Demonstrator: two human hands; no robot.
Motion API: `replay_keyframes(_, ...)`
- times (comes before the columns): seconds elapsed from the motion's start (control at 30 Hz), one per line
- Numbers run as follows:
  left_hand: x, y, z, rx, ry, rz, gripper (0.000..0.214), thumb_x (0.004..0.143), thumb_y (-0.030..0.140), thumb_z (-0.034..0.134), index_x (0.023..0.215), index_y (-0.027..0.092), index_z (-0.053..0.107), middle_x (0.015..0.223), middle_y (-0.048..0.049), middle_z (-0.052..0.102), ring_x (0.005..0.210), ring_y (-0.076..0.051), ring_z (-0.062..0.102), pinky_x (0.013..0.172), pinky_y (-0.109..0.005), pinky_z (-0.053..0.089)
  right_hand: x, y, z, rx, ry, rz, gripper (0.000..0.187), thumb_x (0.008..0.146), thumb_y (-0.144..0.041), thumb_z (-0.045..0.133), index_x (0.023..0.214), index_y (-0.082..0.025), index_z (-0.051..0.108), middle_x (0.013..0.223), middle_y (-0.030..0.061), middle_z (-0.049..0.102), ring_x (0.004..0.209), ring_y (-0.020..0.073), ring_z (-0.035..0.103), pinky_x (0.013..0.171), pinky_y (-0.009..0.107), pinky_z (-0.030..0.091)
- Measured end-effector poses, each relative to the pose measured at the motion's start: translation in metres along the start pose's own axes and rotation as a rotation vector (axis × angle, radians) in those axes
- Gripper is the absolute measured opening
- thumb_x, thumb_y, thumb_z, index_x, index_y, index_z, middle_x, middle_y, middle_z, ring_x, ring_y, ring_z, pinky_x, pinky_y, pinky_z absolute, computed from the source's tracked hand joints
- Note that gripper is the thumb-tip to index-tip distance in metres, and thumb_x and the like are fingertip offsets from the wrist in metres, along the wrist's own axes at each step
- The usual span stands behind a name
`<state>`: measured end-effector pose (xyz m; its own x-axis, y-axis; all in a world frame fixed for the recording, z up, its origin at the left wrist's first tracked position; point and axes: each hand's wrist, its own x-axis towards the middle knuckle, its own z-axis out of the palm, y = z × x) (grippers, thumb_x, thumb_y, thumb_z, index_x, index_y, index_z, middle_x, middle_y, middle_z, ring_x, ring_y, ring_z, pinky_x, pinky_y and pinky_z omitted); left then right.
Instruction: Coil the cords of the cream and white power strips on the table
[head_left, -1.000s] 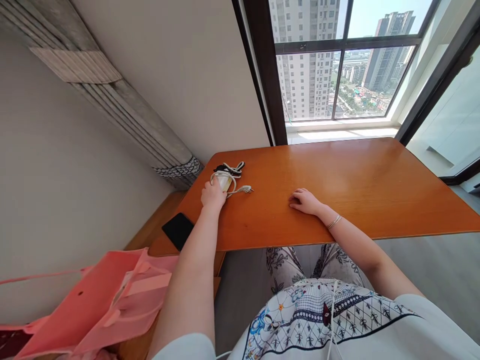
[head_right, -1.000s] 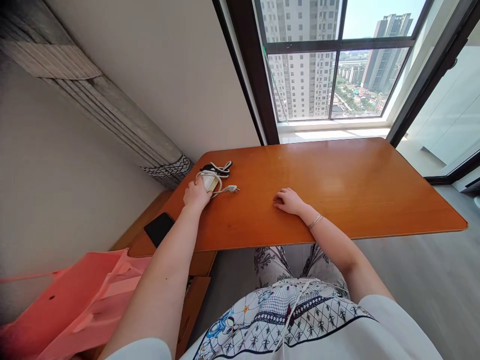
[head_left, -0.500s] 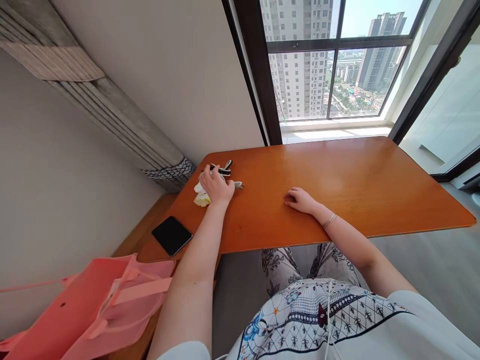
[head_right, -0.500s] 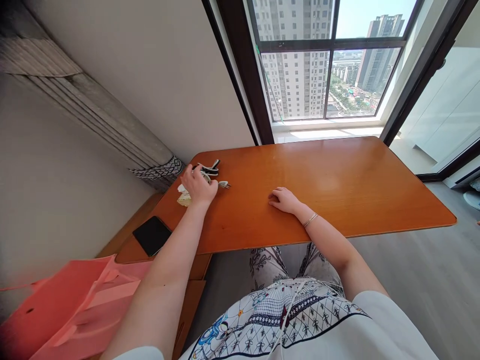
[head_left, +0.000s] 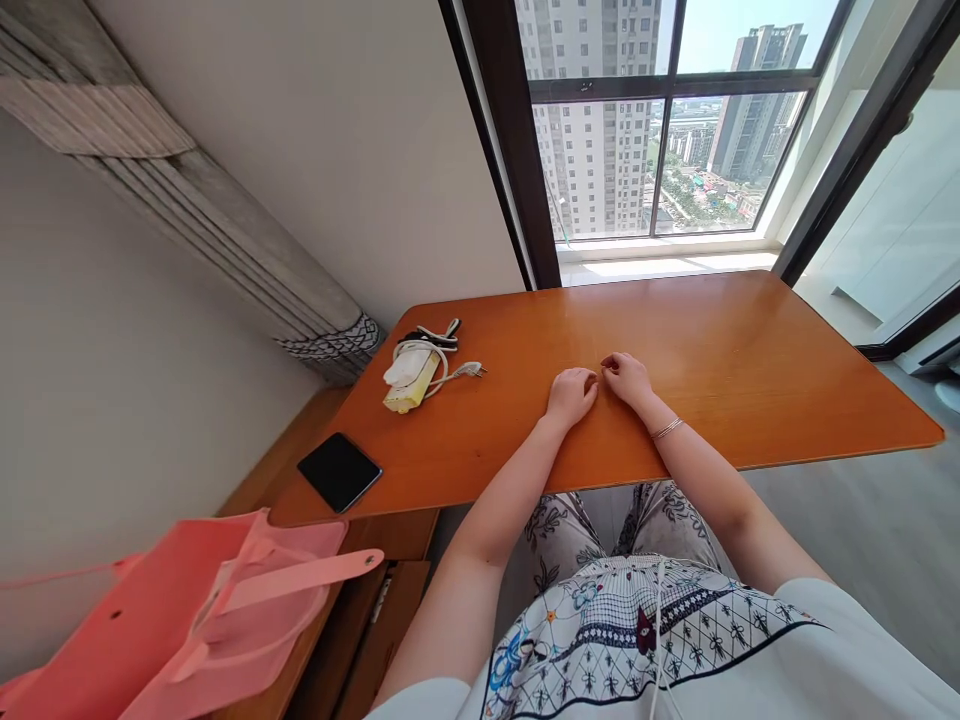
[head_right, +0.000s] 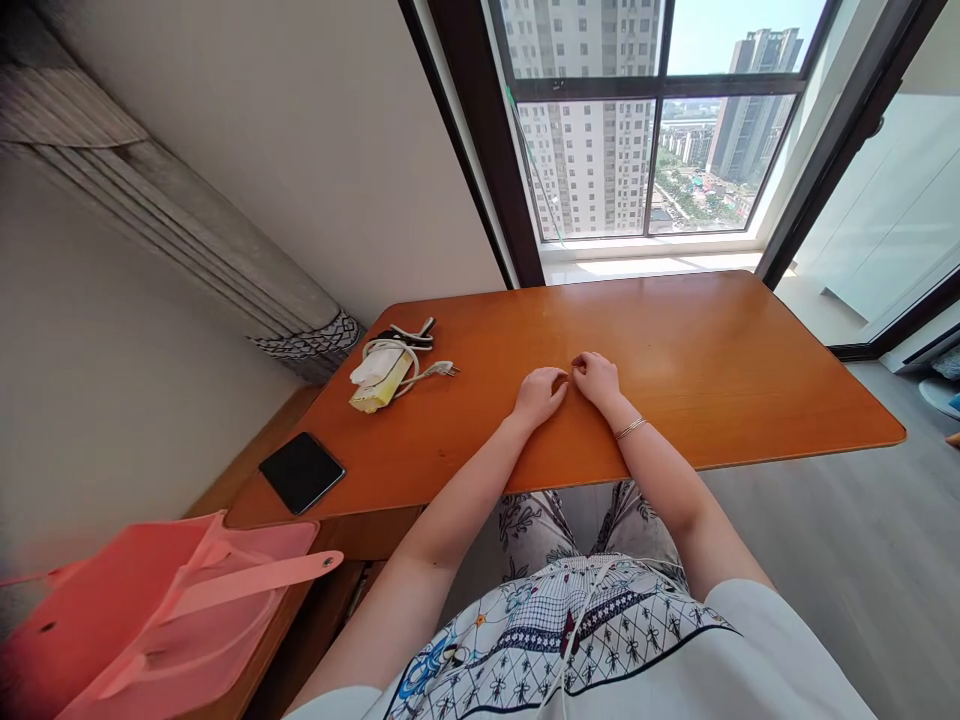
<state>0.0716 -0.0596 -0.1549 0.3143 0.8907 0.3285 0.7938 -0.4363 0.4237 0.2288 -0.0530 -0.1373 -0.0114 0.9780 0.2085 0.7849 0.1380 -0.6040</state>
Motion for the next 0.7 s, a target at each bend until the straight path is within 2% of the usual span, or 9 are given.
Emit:
replay_keyframes(0.17, 0.000, -0.012, -0.003, -0.021, 0.021, 0.018, 0.026, 0.091, 0.019, 0.054, 0.111, 0.016, 0.070, 0.115, -0.0115, 0.074, 0.108, -0.025, 0.068, 0.101, -0.040, 0.051, -0.004, -0.007, 0.003, -0.055, -0.053, 0.012, 0.021, 0.089, -0.022, 0.058, 0.104, -0.023, 0.072, 0.109, 0.0055, 0.074, 0.108, 0.0219, 0.066, 0.098, 0.037, 0.046)
replay_keyframes(0.47, -0.002, -0.013, -0.001, -0.017, 0.035, 0.072, 0.021, 0.089, 0.014, 0.056, 0.103, 0.018, 0.071, 0.106, -0.0097, 0.075, 0.102, -0.024, 0.068, 0.097, -0.040, 0.052, -0.006, -0.014, 0.004, -0.117, -0.089, 0.000, 0.020, 0.092, -0.024, 0.057, 0.103, -0.024, 0.073, 0.112, 0.0068, 0.075, 0.112, 0.0241, 0.063, 0.096, 0.039, 0.043)
replay_keyframes(0.7, -0.002, -0.015, -0.002, -0.020, 0.024, 0.075, 0.022, 0.090, 0.015, 0.054, 0.103, 0.016, 0.071, 0.106, -0.0110, 0.074, 0.103, -0.024, 0.068, 0.096, -0.039, 0.053, -0.007, -0.016, 0.005, -0.137, -0.111, -0.003, 0.022, 0.094, -0.026, 0.055, 0.105, -0.024, 0.073, 0.113, 0.0059, 0.075, 0.113, 0.0243, 0.061, 0.097, 0.040, 0.042)
